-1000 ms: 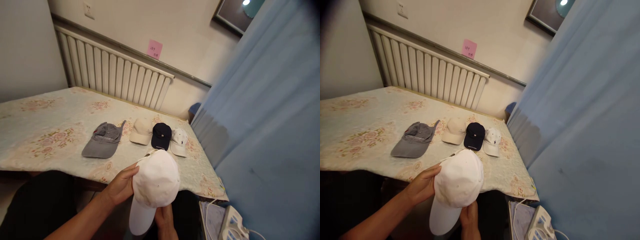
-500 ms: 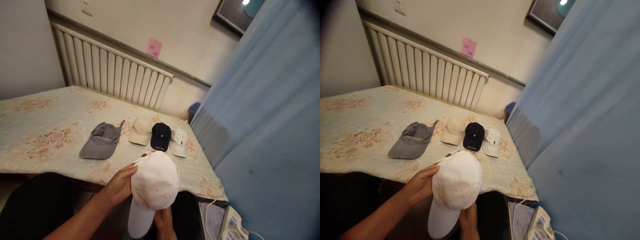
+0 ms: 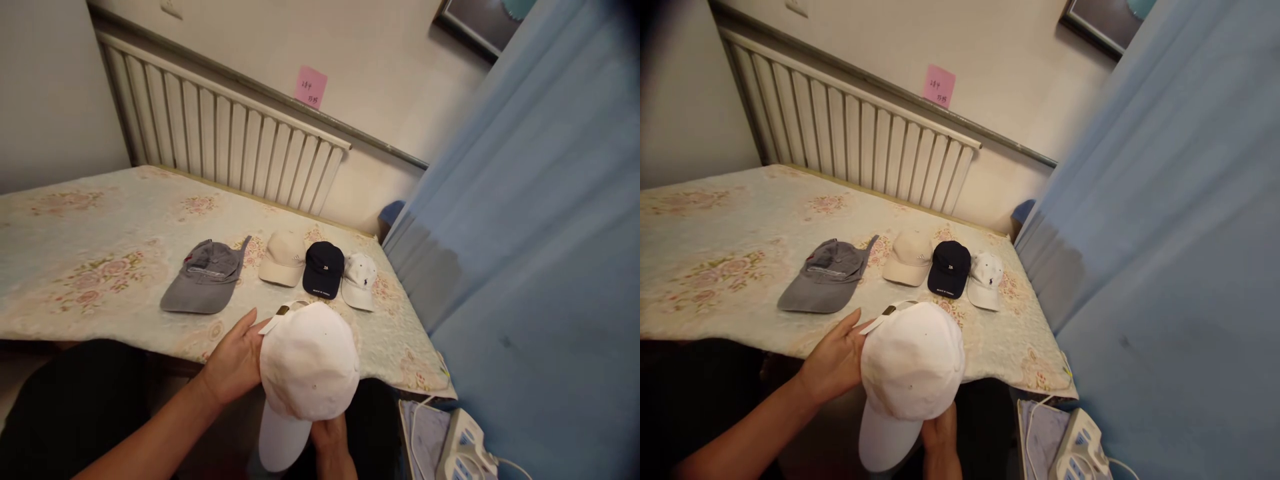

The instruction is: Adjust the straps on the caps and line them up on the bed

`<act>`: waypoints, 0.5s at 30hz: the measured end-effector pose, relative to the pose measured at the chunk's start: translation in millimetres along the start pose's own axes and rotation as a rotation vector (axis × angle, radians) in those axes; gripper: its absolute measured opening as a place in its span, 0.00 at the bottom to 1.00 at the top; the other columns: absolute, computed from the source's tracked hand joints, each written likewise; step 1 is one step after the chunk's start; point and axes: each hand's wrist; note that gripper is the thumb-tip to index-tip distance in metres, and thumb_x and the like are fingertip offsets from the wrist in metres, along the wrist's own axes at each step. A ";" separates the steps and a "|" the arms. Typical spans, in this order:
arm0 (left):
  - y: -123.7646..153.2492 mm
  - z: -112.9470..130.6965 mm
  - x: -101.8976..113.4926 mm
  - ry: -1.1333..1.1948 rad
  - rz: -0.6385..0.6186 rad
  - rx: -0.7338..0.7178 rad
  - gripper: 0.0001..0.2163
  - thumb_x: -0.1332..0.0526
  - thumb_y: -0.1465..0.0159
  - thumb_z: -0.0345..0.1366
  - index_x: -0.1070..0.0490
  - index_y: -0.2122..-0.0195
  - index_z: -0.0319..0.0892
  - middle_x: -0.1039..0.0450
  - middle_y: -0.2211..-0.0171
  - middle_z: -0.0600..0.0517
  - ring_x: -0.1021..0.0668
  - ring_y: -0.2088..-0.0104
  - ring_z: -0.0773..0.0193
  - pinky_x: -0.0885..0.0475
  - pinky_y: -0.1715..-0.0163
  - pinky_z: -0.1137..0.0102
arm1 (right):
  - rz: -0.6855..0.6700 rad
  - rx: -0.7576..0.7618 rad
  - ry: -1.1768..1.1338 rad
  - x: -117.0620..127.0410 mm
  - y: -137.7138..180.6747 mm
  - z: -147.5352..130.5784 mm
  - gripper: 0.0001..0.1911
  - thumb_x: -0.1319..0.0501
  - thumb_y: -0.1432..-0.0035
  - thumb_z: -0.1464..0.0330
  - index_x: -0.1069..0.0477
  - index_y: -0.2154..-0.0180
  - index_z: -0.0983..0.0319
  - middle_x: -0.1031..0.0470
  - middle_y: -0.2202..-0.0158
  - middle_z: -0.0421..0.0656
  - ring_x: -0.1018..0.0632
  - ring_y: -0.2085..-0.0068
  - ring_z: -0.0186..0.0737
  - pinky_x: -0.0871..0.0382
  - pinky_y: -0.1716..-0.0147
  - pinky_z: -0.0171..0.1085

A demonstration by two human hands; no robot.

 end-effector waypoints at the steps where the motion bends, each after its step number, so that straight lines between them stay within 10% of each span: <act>1: -0.6 0.8 1.1 -0.014 0.027 0.019 0.23 0.51 0.32 0.44 0.34 0.42 0.35 0.21 0.56 0.41 0.22 0.54 0.50 0.39 0.46 0.56 | 0.012 -0.031 -0.037 -1.5 0.4 -1.3 0.24 0.34 0.51 0.57 0.25 0.53 0.60 0.20 0.58 0.48 0.22 0.54 0.48 0.29 0.53 0.48; 15: -0.7 3.5 2.2 -0.198 0.259 0.054 0.15 0.42 0.36 0.37 0.26 0.51 0.38 0.19 0.65 0.47 0.20 0.59 0.53 0.33 0.52 0.62 | 0.061 -0.056 -0.052 -27.9 11.6 -22.1 0.24 0.35 0.51 0.56 0.25 0.53 0.60 0.20 0.57 0.47 0.22 0.53 0.48 0.29 0.53 0.46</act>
Point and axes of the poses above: each hand's wrist, its own y-axis away from the middle knuckle, its own x-axis out of the back of the hand, z = x × y
